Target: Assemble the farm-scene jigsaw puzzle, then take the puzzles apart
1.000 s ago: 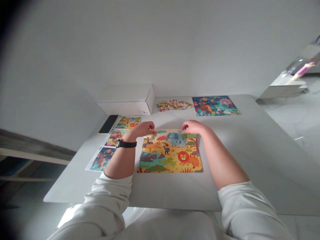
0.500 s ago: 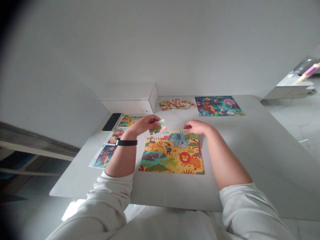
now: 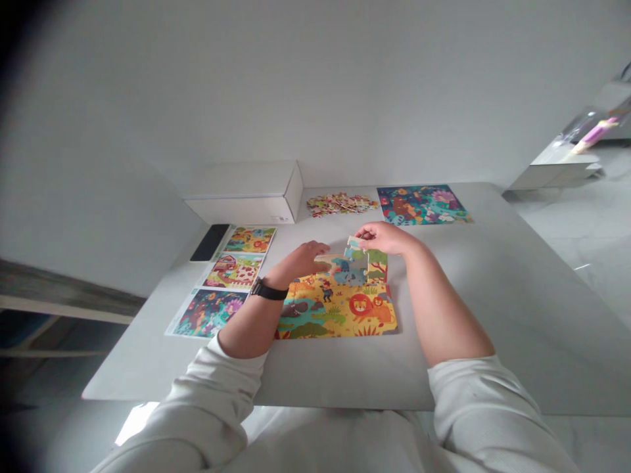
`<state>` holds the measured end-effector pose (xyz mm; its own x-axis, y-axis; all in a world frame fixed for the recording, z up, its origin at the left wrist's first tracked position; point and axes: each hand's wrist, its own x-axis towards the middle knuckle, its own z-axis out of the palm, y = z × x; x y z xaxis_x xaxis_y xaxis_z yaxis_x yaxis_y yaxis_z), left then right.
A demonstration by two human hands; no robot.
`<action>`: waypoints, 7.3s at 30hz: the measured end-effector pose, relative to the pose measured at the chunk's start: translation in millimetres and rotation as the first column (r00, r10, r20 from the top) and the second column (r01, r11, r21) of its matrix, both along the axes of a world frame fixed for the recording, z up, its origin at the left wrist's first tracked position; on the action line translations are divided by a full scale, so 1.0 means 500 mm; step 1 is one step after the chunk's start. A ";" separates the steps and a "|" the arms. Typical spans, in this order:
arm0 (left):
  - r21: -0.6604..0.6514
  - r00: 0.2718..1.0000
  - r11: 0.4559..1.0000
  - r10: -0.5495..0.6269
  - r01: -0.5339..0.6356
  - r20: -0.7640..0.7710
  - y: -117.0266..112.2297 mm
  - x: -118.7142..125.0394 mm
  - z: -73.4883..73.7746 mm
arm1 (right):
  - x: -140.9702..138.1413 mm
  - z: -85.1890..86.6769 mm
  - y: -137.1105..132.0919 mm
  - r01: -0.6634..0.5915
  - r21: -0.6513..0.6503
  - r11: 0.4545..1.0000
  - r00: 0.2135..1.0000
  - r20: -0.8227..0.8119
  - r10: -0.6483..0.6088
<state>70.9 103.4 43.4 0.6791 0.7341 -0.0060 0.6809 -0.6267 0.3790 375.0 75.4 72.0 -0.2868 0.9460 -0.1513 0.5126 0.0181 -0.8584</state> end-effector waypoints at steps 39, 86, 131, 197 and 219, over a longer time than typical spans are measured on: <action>-0.249 0.963 0.954 0.213 -0.168 0.167 0.018 -0.018 0.037 | -0.129 -0.089 -0.001 0.077 0.011 0.997 0.997 -0.023 -0.076; 0.080 0.992 0.991 -0.114 0.110 0.056 -0.028 0.024 0.006 | -0.078 -0.016 -0.025 0.027 0.029 0.999 0.828 0.559 -0.039; 0.014 0.999 0.999 0.036 -0.037 0.020 -0.087 -0.178 0.030 | -0.057 0.001 -0.233 -0.213 -0.106 0.971 0.647 0.729 0.221; -0.704 0.772 0.708 0.416 0.057 0.481 -0.154 -0.090 -0.016 | -0.189 -0.033 -0.178 -0.042 -0.188 0.981 0.998 -0.043 0.034; -0.300 0.778 0.935 0.330 -0.190 0.534 -0.028 -0.026 0.042 | -0.182 -0.009 -0.024 0.081 -0.116 0.990 0.969 -0.222 -0.106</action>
<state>57.7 89.2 64.5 0.3929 0.9092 0.1377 0.4223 -0.3114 0.8513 284.1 63.3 67.3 -0.2362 0.9524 -0.1925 0.2990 -0.1173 -0.9470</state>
